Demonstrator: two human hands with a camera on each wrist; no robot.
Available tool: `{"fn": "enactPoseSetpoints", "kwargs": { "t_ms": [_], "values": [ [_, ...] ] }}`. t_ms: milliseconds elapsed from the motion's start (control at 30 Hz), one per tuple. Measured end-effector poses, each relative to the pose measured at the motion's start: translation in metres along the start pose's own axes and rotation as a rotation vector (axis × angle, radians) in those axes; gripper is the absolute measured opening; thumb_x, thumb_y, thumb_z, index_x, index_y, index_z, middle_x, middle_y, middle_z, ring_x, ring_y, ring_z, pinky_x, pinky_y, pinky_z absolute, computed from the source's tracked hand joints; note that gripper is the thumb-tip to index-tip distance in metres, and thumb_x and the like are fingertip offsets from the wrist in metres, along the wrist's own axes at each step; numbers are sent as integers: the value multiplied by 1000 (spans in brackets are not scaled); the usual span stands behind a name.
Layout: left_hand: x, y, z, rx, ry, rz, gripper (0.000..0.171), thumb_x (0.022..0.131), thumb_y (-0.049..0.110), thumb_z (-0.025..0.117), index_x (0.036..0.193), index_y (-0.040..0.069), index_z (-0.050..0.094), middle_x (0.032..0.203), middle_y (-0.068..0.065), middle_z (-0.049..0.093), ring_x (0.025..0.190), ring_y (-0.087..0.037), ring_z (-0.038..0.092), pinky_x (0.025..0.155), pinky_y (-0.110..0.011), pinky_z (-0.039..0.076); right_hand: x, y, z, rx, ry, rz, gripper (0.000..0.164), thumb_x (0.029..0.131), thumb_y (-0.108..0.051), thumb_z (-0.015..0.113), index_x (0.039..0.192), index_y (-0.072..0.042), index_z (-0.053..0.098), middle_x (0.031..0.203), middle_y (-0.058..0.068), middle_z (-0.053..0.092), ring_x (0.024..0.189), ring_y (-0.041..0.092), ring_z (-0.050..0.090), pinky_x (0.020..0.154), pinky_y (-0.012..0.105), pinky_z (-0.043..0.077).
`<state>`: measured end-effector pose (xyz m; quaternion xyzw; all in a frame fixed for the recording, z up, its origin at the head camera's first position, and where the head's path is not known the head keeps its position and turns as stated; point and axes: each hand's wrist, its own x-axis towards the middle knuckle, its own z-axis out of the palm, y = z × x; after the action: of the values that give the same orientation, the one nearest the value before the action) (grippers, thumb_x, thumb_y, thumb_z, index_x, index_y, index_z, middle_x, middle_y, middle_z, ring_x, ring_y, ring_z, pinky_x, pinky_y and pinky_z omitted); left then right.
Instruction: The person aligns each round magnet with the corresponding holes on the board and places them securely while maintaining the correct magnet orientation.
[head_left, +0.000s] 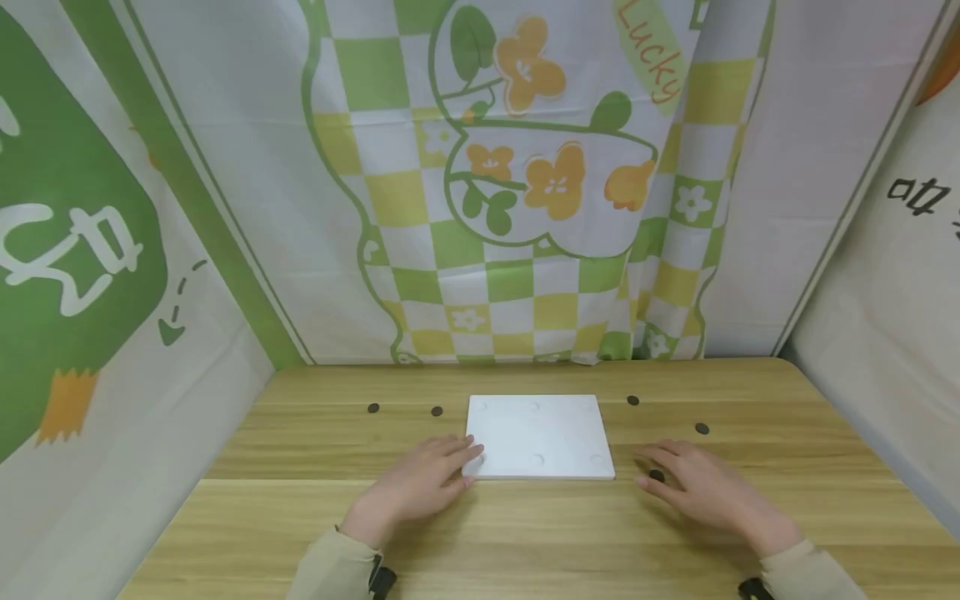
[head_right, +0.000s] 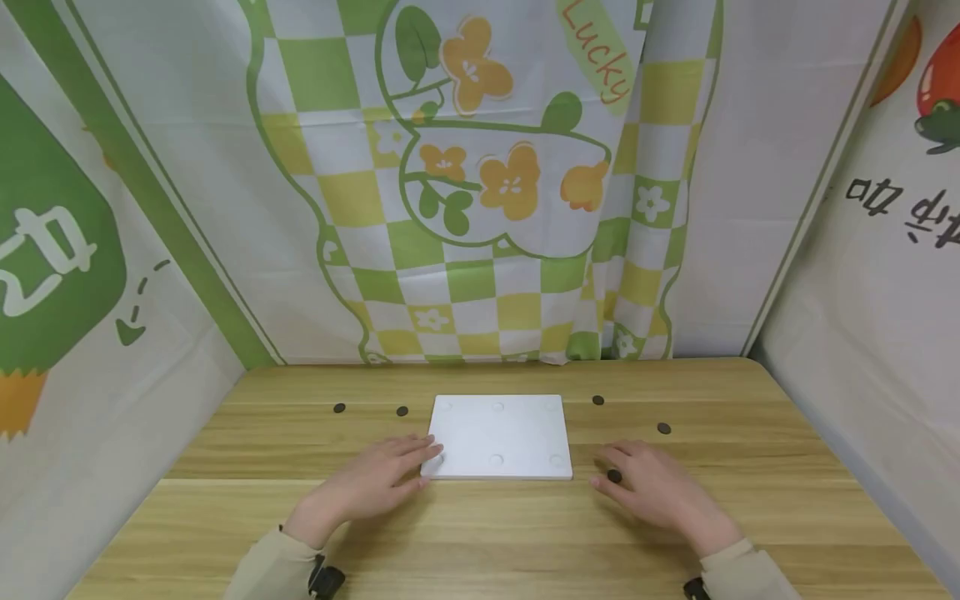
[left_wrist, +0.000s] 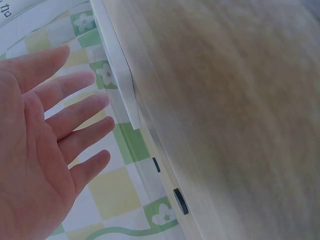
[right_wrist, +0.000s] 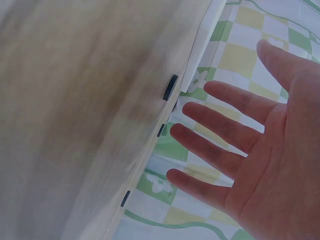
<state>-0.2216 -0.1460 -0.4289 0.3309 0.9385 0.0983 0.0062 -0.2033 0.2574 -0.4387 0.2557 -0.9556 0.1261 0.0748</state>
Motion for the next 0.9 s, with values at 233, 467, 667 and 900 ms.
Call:
{"fn": "enactPoseSetpoints", "kwargs": {
  "t_ms": [233, 467, 667, 900],
  "values": [
    [2, 2, 0, -16, -20, 13, 47, 98, 32, 48, 141, 13, 45, 147, -11, 43, 136, -32, 40, 113, -50, 32, -3, 2, -2, -20, 5, 5, 50, 93, -48, 54, 124, -9, 62, 122, 13, 64, 111, 33, 60, 94, 52, 50],
    [4, 6, -1, -20, -38, 5, 46, 99, 33, 47, 140, 13, 47, 147, -8, 44, 134, -30, 42, 112, -48, 35, -6, 5, -3, -21, 2, 4, 49, 93, -48, 54, 123, -10, 63, 122, 11, 64, 111, 31, 60, 94, 50, 50],
    [6, 7, 0, 4, -38, 16, 43, 99, 33, 47, 138, 14, 50, 145, -6, 47, 132, -26, 45, 110, -44, 39, -8, 6, -2, -29, 0, 12, 48, 93, -48, 55, 121, -11, 64, 121, 10, 64, 112, 31, 60, 95, 50, 50],
    [8, 8, 1, 23, -26, 29, 41, 98, 32, 49, 133, 12, 55, 140, -5, 52, 128, -24, 50, 107, -42, 42, -9, 7, -3, -33, 13, -6, 44, 93, -46, 56, 119, -12, 65, 120, 9, 65, 111, 29, 60, 94, 49, 50]
  ]
}}
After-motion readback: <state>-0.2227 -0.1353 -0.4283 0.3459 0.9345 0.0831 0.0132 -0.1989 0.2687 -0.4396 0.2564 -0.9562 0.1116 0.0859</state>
